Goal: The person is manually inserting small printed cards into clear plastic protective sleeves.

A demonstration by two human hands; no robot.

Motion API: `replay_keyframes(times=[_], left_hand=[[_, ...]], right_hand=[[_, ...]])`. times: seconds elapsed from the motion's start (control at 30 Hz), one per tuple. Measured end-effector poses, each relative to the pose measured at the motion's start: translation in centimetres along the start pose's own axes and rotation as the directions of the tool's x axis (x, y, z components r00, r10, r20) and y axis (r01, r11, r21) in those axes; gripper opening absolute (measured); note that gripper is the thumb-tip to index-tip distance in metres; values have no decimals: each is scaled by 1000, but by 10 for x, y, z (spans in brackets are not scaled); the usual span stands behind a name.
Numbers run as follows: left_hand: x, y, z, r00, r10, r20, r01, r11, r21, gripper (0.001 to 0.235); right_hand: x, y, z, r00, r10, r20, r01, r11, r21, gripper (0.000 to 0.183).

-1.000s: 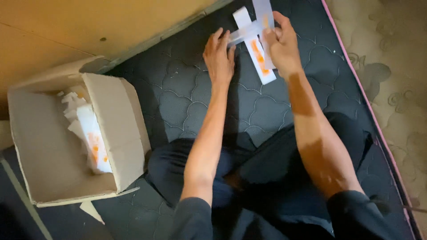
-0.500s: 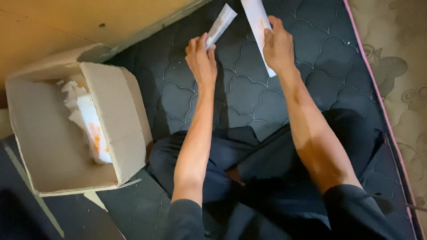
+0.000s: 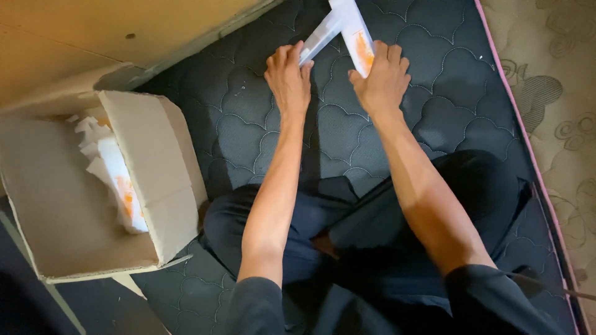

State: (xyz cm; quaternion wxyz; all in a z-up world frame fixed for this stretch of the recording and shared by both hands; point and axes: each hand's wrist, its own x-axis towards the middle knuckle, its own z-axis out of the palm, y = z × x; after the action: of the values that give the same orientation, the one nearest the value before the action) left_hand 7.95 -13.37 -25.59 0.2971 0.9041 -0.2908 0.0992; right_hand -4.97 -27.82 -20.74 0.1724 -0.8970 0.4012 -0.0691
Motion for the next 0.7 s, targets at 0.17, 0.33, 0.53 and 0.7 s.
replay_keyframes(times=[0.17,0.33,0.53,0.7], left_hand=[[1,4,4,1000,25,12,-26,1000,14,52],[2,5,9,999,8,39,-11,998,69,50],[4,9,10,999,32,10,-33,996,86,52],[9,11,13,996,62,68,-68,994,87,53]], right_hand=[[-6,-3,2,999,-2,-53,2,1000,-8,64],[-17,-7,-9,1000,18,-23,-17,999,32,59],[-19,-6,-5,999,21,-36,-20,999,44,56],[-19,-7,-2,999,26,-36,-25,1000,18,58]])
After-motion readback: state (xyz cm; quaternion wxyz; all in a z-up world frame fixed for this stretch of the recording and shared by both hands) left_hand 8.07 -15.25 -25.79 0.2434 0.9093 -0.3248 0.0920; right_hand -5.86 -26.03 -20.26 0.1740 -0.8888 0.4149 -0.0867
